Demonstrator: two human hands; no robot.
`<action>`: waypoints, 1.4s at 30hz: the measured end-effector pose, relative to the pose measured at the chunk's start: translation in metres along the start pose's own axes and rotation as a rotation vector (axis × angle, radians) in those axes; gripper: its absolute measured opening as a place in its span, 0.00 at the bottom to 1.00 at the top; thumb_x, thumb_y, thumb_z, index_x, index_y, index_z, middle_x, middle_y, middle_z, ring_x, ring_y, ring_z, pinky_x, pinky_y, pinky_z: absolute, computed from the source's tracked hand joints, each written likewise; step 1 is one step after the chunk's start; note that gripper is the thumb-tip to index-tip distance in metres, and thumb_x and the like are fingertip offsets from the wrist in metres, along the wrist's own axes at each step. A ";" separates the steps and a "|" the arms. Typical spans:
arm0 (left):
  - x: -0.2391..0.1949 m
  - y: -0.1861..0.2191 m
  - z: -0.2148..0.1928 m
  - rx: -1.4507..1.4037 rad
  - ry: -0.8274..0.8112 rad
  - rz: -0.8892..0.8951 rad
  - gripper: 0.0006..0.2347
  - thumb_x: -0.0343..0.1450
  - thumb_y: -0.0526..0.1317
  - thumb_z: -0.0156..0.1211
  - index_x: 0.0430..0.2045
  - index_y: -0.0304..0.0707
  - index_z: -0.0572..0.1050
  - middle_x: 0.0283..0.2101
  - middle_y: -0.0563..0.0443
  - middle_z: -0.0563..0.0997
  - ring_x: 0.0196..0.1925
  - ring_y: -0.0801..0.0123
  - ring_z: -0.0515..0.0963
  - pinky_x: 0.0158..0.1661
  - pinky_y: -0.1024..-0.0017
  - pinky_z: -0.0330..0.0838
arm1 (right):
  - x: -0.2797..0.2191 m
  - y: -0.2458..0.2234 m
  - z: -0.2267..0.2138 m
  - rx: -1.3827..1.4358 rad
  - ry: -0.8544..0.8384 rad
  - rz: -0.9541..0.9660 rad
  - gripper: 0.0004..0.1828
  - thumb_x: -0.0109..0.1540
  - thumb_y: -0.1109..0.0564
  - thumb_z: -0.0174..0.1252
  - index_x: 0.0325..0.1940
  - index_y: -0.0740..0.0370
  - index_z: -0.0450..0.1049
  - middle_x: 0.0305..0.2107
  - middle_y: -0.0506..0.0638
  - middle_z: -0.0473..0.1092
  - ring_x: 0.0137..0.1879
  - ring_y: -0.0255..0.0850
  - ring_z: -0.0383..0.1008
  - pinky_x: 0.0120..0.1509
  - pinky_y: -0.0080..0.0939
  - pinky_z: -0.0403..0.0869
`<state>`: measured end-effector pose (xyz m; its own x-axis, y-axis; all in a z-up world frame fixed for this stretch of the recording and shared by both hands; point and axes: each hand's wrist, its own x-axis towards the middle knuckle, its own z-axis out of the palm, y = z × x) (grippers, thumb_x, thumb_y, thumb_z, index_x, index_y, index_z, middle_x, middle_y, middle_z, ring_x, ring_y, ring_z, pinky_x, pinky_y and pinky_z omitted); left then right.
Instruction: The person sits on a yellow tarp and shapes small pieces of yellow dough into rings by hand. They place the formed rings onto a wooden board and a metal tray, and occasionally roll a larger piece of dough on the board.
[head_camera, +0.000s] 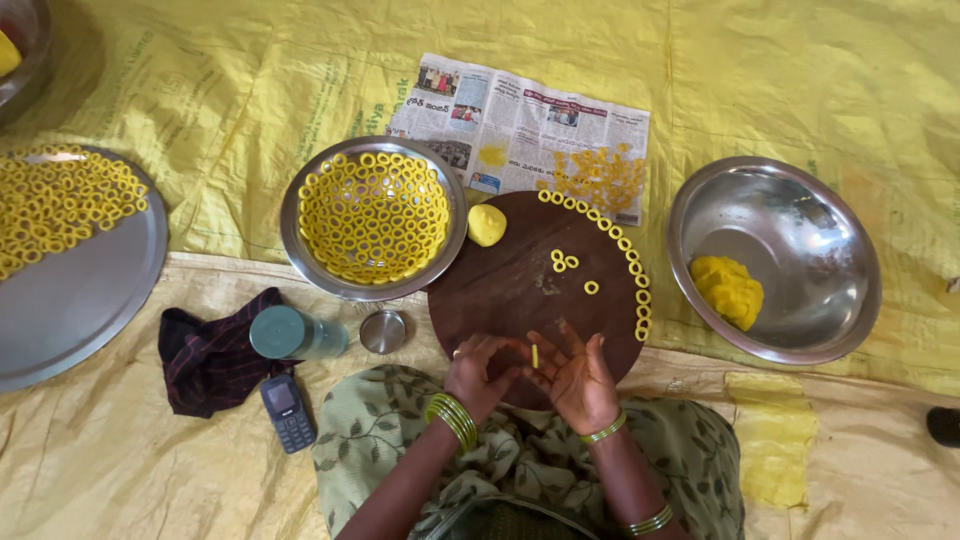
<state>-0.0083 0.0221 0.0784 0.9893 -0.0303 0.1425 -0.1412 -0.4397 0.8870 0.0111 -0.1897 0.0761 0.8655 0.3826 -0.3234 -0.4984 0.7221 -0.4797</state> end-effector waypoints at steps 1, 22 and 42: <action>0.001 0.013 -0.007 0.053 0.030 0.048 0.19 0.59 0.35 0.75 0.44 0.39 0.80 0.46 0.42 0.79 0.49 0.48 0.78 0.49 0.57 0.74 | -0.004 0.000 0.014 -0.012 -0.031 -0.003 0.33 0.65 0.27 0.44 0.68 0.46 0.61 0.63 0.60 0.66 0.67 0.55 0.67 0.68 0.60 0.67; 0.014 0.062 -0.025 0.287 0.088 0.249 0.19 0.57 0.35 0.73 0.43 0.45 0.82 0.53 0.50 0.77 0.55 0.49 0.73 0.51 0.53 0.69 | -0.020 -0.012 0.069 -0.189 -0.130 -0.126 0.46 0.66 0.26 0.43 0.82 0.44 0.40 0.67 0.56 0.58 0.62 0.50 0.65 0.67 0.51 0.64; 0.016 0.036 -0.011 -0.163 0.044 -0.013 0.10 0.63 0.30 0.70 0.37 0.40 0.85 0.48 0.50 0.82 0.50 0.64 0.81 0.49 0.69 0.79 | -0.022 -0.004 0.060 -0.677 -0.005 -0.310 0.46 0.63 0.58 0.62 0.81 0.55 0.45 0.72 0.58 0.53 0.74 0.47 0.61 0.73 0.47 0.64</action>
<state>0.0022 0.0158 0.1180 0.9891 0.0150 0.1463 -0.1358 -0.2882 0.9479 -0.0029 -0.1663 0.1337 0.9709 0.2225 -0.0884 -0.1514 0.2846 -0.9466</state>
